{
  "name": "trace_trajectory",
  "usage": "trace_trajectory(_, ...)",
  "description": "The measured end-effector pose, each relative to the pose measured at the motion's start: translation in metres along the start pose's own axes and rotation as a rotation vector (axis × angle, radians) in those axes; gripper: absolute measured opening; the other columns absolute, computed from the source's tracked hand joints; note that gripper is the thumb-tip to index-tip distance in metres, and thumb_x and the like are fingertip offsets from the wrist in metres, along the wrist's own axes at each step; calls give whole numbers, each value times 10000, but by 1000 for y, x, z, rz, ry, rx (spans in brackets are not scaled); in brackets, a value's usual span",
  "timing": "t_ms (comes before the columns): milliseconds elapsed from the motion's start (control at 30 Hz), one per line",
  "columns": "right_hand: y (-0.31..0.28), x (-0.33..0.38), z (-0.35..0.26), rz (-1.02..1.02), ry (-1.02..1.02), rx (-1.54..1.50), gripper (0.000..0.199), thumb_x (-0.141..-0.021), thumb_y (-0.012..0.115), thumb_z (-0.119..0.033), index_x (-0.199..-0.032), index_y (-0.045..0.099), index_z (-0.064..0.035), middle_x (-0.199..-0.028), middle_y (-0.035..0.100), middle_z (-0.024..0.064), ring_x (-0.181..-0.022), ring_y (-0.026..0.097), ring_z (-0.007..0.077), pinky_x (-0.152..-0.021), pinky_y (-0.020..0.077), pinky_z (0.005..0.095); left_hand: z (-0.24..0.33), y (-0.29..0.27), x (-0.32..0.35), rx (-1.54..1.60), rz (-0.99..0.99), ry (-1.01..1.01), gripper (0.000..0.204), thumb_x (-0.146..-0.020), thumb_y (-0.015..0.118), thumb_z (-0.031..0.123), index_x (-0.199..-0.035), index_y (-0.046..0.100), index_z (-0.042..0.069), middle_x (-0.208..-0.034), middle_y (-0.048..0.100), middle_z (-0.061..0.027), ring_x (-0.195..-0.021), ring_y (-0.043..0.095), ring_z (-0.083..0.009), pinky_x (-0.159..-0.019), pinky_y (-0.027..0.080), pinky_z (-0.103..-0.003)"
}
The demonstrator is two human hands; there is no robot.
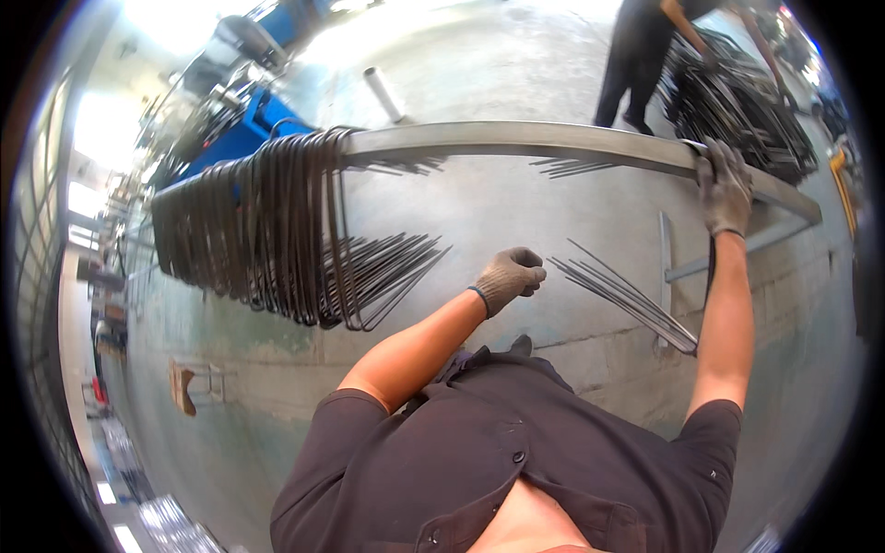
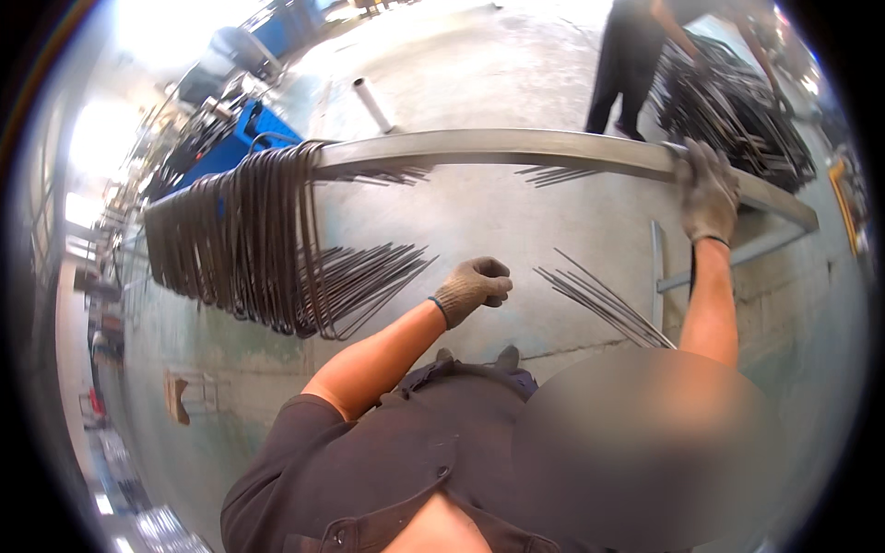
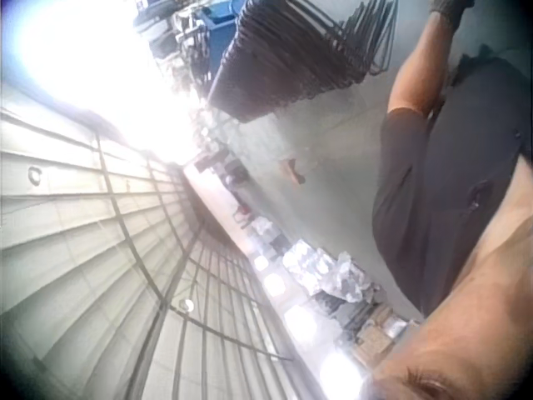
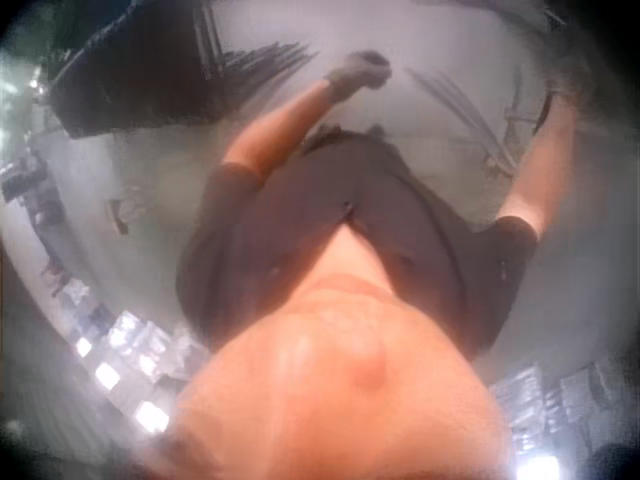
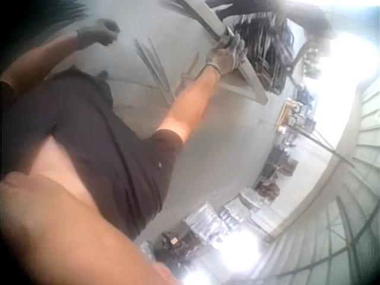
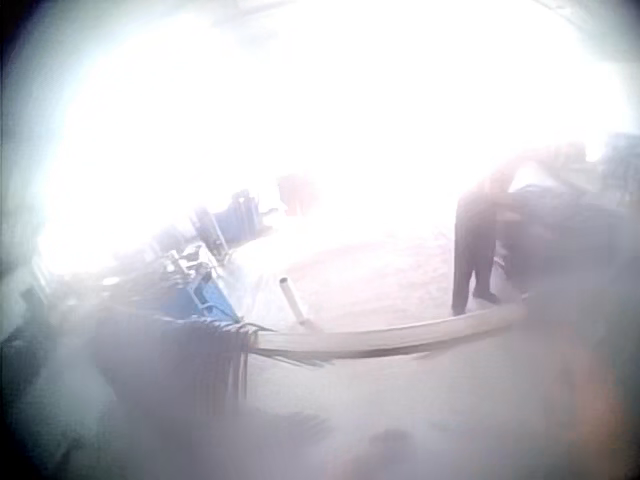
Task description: The person repeatedly picks up bundles of bent metal rods from a horizontal rack and places them back onto the rack in a more organized manner. The person wears gloves and handles the rods by hand throughout the clip.
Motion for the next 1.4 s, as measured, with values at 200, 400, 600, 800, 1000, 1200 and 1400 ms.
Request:
trace_trajectory(200, 19, -3, 19, 2, -28, -36, 550, -1172, 522, -559, -1658, 595, -312, -1702, 597, 38, -1637, 456, 343, -1349, 318, 509, 3, -78, 71, 1, 289, 120, 321, -1015, 825, 160, -1253, 742, -39, -1099, 778, -87, -971, 743, -170, -878, 631, -345)
trace_trajectory(400, 11, 13, -5, 242, 30, 202, 615, -1141, 599, -553, -1633, 608, -184, -1648, 630, 123, -1577, 521, 358, -1314, 381, 545, -23, -179, 154, -47, 571, 383, 215, -1013, 800, 101, -1201, 766, 3, -1045, 793, -43, -971, 722, -119, -901, 589, -301)
trace_trajectory(600, -2, 133, -378, -226, 344, -1414, 654, -1119, 752, -356, -1618, 546, 13, -1619, 609, 229, -1482, 614, 333, -1246, 528, 455, -44, -269, 211, 18, 731, 487, 157, -1047, 752, 13, -1203, 757, 4, -1078, 772, -22, -988, 705, -100, -914, 584, -283)
trace_trajectory(800, -7, 146, -681, -1146, 373, -2024, 401, -1058, 824, -263, -1310, 775, 45, -1177, 831, 103, -1064, 775, 200, -978, 607, 362, -11, -297, 238, 34, 595, 543, 151, -1075, 720, -27, -1221, 742, 4, -1085, 762, -11, -987, 690, -74, -907, 583, -262)
trace_trajectory(1000, -38, 137, -676, -1083, 532, -2072, 282, -899, 848, -15, -1170, 800, 49, -1006, 817, 121, -842, 781, 231, -805, 643, 371, -22, -308, 255, -140, 579, 579, 153, -1068, 727, -42, -1213, 756, -3, -1089, 755, -17, -987, 674, -82, -903, 563, -256)
trace_trajectory(1200, -62, 135, -556, -901, 701, -2124, 406, -915, 825, 12, -1304, 719, 71, -1129, 785, 159, -952, 788, 283, -867, 665, 419, -21, -324, 249, -125, 575, 628, 158, -1072, 719, -63, -1214, 743, 1, -1078, 745, -16, -994, 670, -87, -902, 562, -262)
trace_trajectory(1400, -62, 151, -530, -928, 716, -1905, 374, -996, 887, -119, -1315, 762, 30, -1089, 803, 84, -949, 773, 198, -861, 654, 363, -24, -300, 171, -139, 459, 377, 262, -1115, 742, 149, -1293, 721, -42, -1174, 760, -86, -1029, 707, -165, -938, 594, -340)
Point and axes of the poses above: each hand's wrist, its own x-axis away from the middle knuckle, its own y-axis out of the palm, z = x × y, the point moved 2 cm from there along -x, towards the middle knuckle
